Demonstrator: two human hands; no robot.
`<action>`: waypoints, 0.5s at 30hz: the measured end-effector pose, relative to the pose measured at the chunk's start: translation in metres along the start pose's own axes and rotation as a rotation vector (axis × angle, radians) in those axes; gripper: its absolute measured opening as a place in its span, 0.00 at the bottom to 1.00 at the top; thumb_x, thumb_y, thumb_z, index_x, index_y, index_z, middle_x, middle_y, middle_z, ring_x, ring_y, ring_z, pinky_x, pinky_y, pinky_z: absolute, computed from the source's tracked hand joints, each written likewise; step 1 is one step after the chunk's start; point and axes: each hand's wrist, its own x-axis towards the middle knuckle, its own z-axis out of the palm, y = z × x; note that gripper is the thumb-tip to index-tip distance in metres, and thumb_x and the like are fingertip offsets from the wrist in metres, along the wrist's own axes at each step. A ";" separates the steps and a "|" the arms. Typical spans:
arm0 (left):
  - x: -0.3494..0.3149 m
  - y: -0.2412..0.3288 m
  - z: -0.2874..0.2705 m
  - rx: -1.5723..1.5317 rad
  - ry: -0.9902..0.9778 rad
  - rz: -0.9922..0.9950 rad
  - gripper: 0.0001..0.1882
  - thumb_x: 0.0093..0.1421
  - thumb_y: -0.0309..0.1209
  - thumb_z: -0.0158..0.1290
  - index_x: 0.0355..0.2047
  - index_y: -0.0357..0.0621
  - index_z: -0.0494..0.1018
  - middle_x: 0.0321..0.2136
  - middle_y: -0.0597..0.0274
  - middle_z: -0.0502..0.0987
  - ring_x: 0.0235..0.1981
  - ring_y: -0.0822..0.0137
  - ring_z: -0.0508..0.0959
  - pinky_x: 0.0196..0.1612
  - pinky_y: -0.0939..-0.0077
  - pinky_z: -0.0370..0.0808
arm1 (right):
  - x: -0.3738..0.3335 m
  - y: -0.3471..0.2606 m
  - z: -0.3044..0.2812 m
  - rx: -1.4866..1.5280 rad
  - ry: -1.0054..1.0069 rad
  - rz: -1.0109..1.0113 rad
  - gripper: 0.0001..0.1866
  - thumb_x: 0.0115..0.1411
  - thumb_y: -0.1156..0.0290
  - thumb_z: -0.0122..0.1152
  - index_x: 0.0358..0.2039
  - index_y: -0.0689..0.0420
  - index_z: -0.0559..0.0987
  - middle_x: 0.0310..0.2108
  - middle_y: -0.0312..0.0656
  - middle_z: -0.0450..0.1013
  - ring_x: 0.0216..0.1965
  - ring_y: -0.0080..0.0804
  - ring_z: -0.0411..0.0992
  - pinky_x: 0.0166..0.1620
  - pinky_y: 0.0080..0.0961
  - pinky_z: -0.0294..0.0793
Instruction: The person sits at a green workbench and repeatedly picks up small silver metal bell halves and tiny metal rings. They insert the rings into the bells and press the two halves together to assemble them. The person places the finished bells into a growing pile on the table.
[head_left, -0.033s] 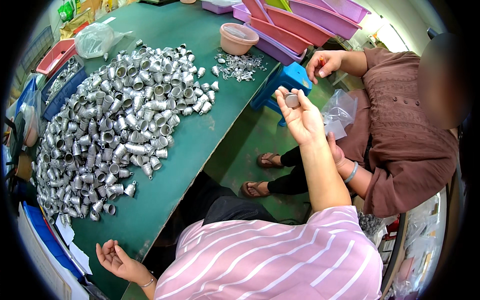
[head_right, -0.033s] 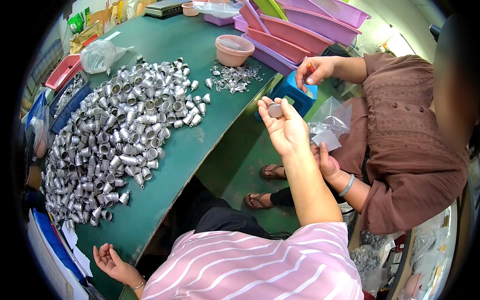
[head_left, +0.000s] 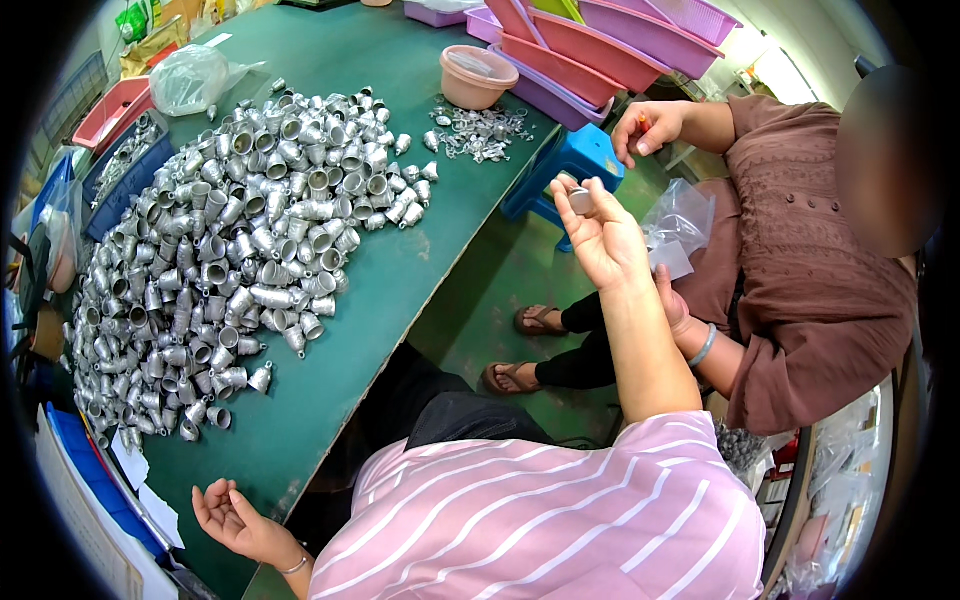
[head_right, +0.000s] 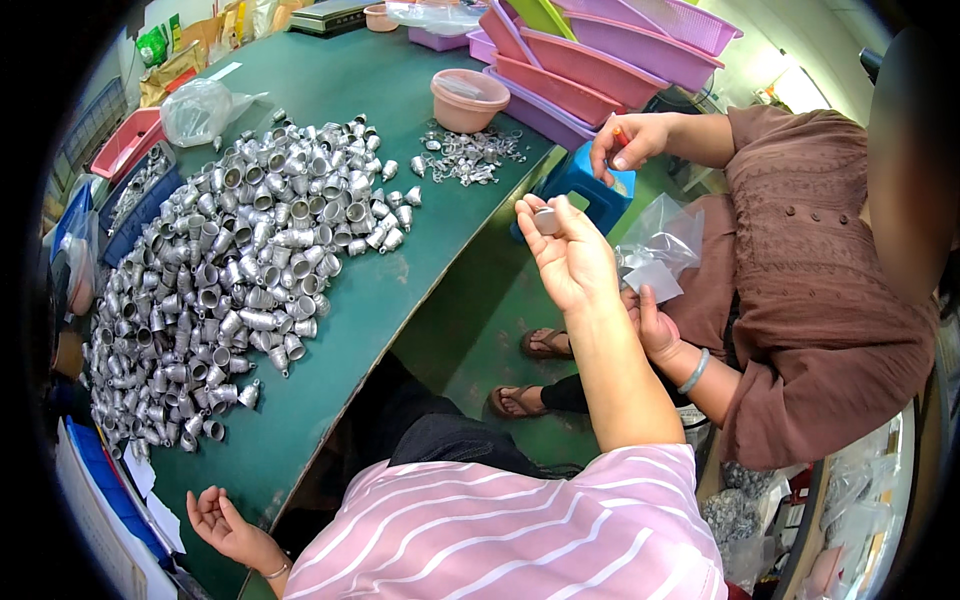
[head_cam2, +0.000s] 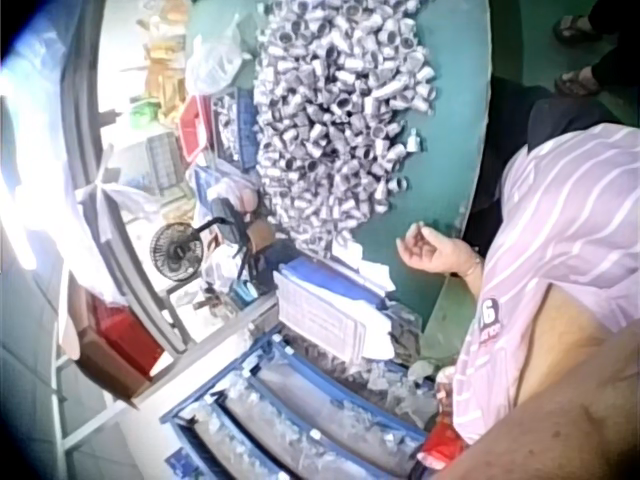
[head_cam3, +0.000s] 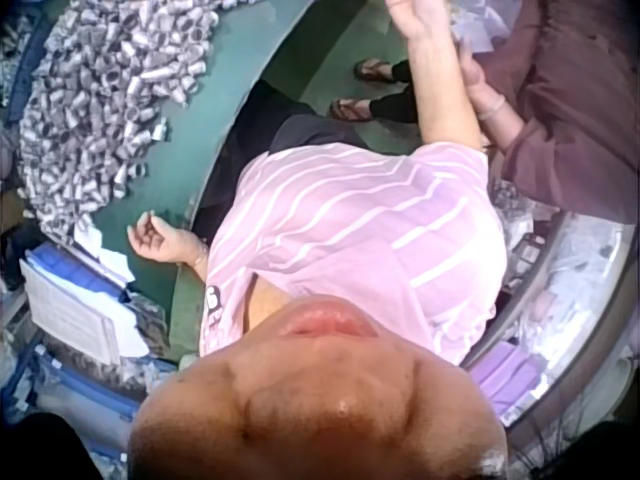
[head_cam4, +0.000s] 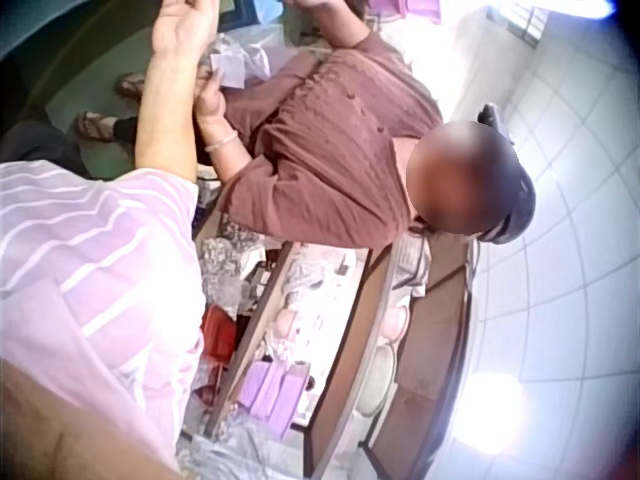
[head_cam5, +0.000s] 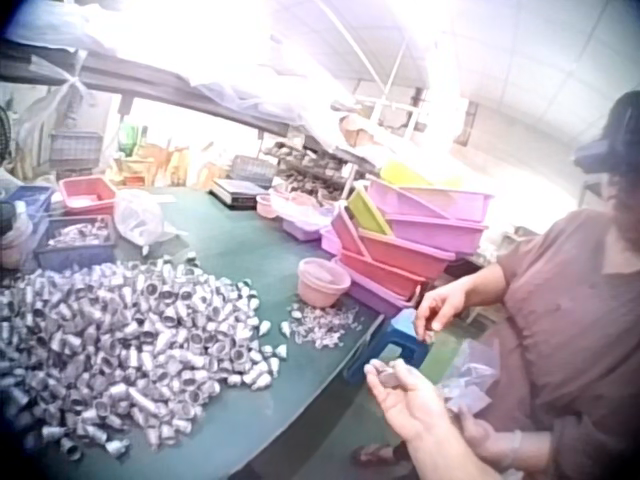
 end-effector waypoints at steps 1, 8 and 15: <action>0.000 0.000 -0.001 -0.004 0.000 0.003 0.23 0.61 0.17 0.43 0.57 0.34 0.56 0.40 0.56 0.71 0.41 0.68 0.70 0.48 0.76 0.68 | 0.000 0.001 0.001 0.000 0.013 0.028 0.10 0.64 0.71 0.50 0.39 0.67 0.68 0.42 0.57 0.69 0.45 0.46 0.72 0.47 0.32 0.78; 0.000 -0.002 -0.001 -0.019 0.000 0.008 0.21 0.61 0.18 0.43 0.56 0.34 0.58 0.39 0.57 0.71 0.41 0.69 0.70 0.48 0.77 0.68 | 0.006 0.008 -0.012 0.072 0.003 0.203 0.09 0.62 0.71 0.54 0.36 0.64 0.70 0.37 0.47 0.72 0.37 0.34 0.76 0.36 0.20 0.80; -0.001 0.005 0.002 -0.009 0.013 -0.010 0.23 0.60 0.17 0.42 0.56 0.34 0.56 0.39 0.55 0.71 0.40 0.68 0.70 0.47 0.76 0.68 | 0.005 0.019 -0.019 -0.006 -0.113 0.313 0.10 0.62 0.72 0.52 0.38 0.67 0.70 0.40 0.50 0.72 0.37 0.30 0.76 0.37 0.22 0.79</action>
